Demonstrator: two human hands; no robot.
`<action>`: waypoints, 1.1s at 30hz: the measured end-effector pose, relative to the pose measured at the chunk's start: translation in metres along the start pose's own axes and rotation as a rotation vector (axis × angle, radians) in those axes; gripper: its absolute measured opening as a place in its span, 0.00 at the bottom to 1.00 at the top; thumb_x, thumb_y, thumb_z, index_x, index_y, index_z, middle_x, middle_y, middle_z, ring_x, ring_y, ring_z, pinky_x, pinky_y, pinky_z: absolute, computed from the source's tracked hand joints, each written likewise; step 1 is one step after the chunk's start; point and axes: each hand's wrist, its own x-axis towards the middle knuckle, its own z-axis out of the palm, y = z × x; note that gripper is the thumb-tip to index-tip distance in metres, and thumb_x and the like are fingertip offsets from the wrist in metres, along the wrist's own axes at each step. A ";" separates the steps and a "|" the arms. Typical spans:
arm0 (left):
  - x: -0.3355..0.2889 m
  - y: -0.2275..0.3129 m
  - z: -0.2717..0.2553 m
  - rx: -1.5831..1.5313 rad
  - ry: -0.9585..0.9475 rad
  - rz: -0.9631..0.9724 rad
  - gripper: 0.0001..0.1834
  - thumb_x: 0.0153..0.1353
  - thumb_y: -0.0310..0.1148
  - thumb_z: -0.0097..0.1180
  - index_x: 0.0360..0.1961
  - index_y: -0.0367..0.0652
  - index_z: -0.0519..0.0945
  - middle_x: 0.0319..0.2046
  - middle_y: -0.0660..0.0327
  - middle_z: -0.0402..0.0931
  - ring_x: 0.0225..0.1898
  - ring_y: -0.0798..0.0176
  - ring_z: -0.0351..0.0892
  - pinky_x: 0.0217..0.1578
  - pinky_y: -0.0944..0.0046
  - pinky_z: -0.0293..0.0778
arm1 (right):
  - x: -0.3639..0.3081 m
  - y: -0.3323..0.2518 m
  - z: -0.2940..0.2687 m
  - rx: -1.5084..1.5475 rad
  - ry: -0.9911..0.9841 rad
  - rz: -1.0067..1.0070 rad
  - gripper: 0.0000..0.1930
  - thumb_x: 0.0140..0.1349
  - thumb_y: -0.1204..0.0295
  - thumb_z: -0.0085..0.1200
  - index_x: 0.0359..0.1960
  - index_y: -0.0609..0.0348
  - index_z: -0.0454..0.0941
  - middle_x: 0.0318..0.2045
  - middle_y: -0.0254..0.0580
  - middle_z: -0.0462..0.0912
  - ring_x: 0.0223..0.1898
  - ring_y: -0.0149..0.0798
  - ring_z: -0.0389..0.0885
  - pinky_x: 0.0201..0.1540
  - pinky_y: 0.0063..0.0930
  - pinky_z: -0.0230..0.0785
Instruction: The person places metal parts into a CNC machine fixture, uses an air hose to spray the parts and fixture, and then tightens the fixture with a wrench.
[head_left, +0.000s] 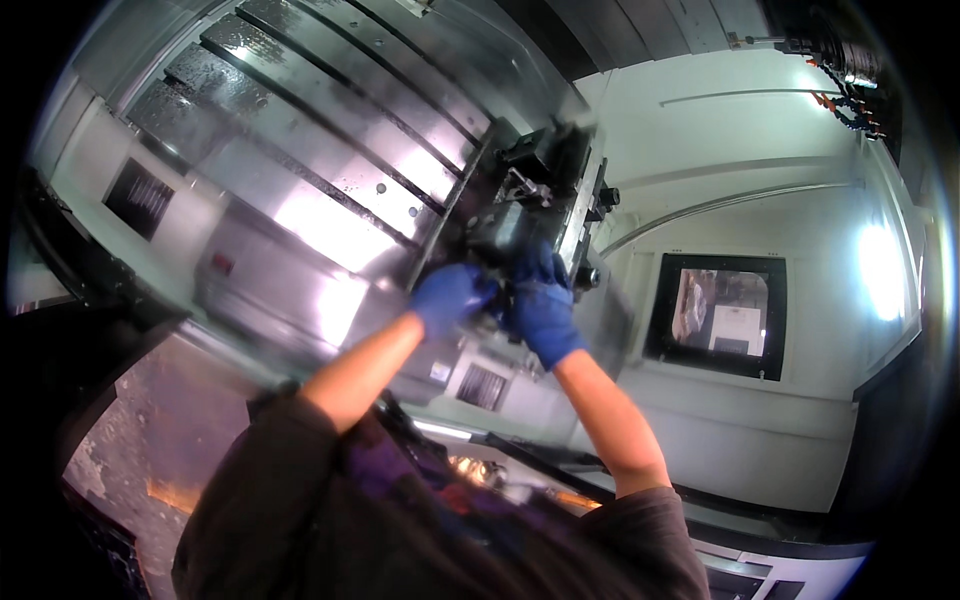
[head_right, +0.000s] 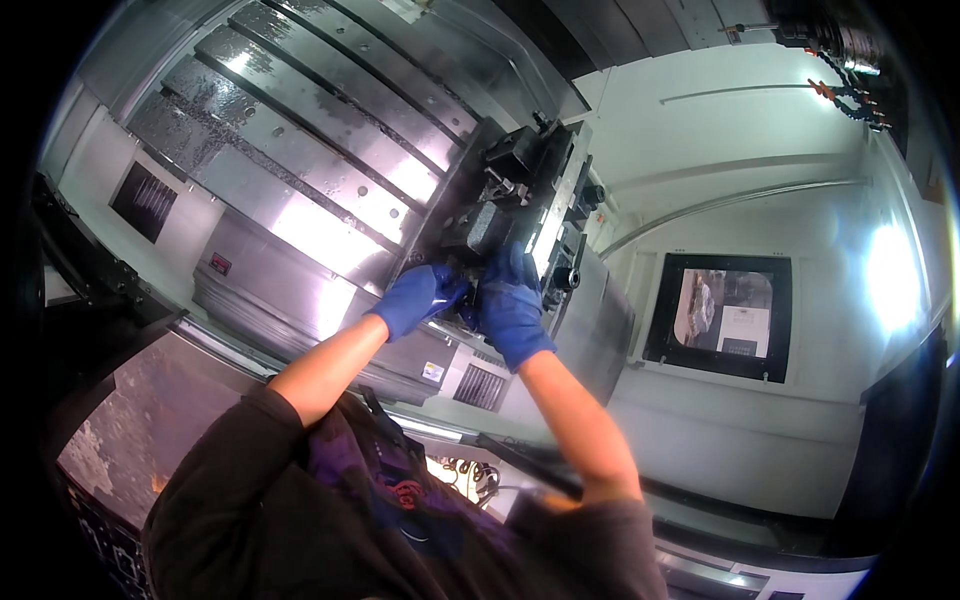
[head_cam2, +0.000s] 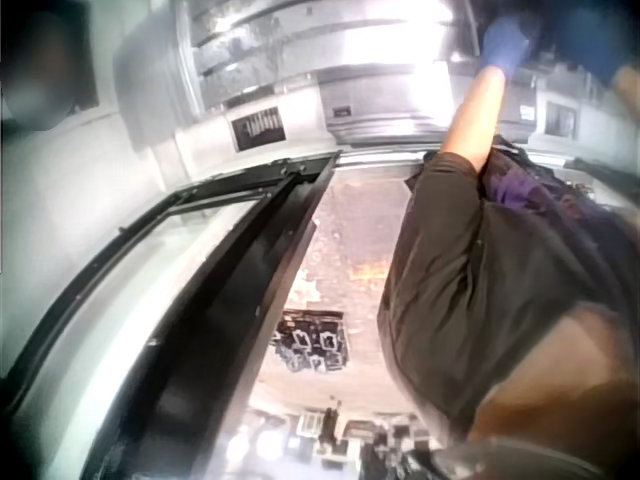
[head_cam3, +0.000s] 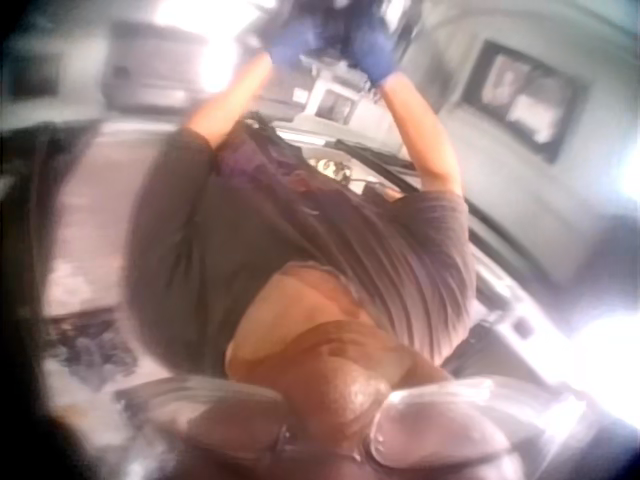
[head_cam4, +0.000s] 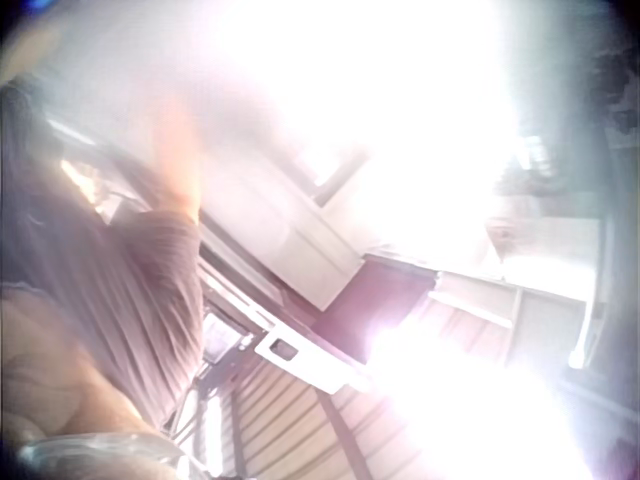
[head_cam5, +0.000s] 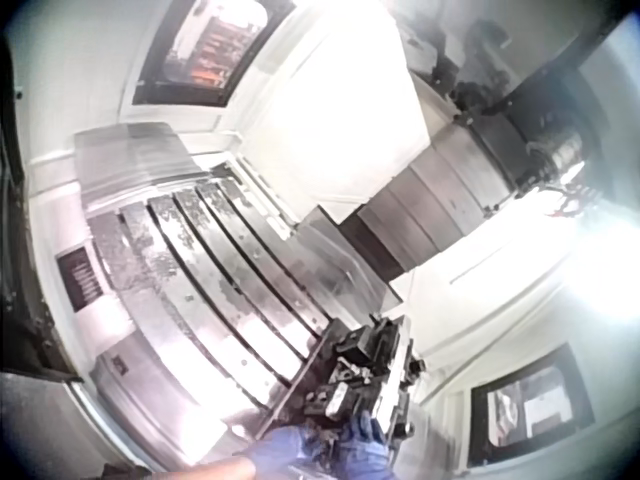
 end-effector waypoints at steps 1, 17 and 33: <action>0.003 -0.005 0.002 -0.014 0.003 0.020 0.15 0.60 0.41 0.58 0.41 0.41 0.80 0.33 0.47 0.80 0.36 0.41 0.78 0.38 0.52 0.72 | 0.000 -0.001 -0.001 0.001 -0.025 0.009 0.40 0.48 0.48 0.57 0.59 0.63 0.69 0.60 0.55 0.64 0.69 0.55 0.49 0.71 0.45 0.35; 0.004 0.000 -0.013 -0.142 0.000 0.396 0.20 0.62 0.49 0.51 0.39 0.43 0.80 0.31 0.46 0.79 0.34 0.42 0.79 0.39 0.52 0.74 | -0.004 0.004 0.010 0.101 -0.075 0.065 0.42 0.46 0.48 0.61 0.59 0.65 0.67 0.63 0.58 0.58 0.69 0.57 0.48 0.70 0.46 0.38; -0.010 0.051 -0.042 0.042 -0.117 -0.011 0.19 0.64 0.47 0.48 0.45 0.45 0.79 0.37 0.47 0.80 0.38 0.45 0.80 0.39 0.51 0.75 | -0.007 0.005 0.013 0.177 -0.058 0.077 0.41 0.45 0.48 0.59 0.60 0.59 0.68 0.64 0.60 0.55 0.68 0.59 0.47 0.71 0.47 0.37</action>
